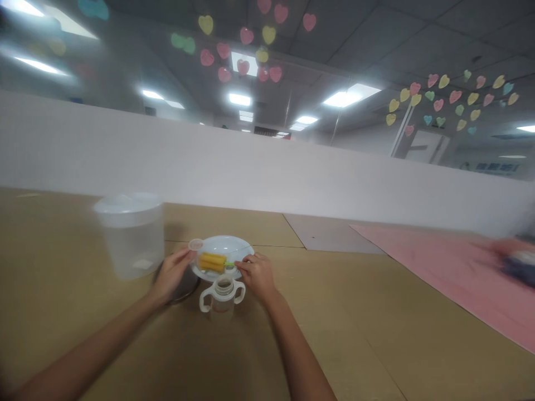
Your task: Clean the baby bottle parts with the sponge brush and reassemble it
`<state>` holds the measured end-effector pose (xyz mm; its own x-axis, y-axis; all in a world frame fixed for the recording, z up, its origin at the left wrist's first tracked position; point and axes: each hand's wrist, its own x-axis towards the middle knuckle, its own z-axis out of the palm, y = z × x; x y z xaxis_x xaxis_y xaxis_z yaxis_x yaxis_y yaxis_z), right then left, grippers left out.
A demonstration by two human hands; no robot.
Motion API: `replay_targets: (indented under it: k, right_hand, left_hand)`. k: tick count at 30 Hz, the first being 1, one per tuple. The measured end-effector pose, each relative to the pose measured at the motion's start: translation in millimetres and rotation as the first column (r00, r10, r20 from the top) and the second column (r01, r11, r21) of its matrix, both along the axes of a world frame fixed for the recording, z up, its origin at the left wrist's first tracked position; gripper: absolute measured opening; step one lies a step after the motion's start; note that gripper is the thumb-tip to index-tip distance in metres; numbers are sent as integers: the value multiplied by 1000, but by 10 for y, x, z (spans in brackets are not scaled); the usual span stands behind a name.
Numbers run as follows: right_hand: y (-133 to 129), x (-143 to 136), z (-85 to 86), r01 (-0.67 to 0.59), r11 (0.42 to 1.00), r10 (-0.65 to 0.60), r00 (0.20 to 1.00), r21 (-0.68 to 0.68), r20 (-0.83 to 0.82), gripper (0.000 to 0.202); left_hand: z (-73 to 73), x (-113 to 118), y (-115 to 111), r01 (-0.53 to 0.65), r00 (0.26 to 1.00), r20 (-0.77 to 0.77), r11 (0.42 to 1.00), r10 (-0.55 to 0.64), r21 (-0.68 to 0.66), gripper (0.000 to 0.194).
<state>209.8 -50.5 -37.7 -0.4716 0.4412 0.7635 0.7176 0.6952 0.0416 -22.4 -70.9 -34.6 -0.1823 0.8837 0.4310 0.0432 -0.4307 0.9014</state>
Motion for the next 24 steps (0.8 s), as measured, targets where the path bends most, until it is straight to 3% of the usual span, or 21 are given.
replay_targets:
  k: [6,12,16,24]
  right_hand:
    - [-60,-18,35,56,998,-56,963,-7,-262,20]
    - [-90,-97,14,-30,997,58,886,68,-461,16]
    - [-89,-128,-25,-51,995,83,890,84,-447,16]
    - [-96,-89,-8,40,992,17,895,118,-446,18]
  left_hand:
    - [55,25,-49,-33,999,24,999,34,-29,38]
    - [59,27,-39,-72,996,47,995,76,-72,40]
    - [26,27,-18,-74,997,25,995,76,-67,39]
    - [-19,32,6,-74,997,-33,997,73,-36,33]
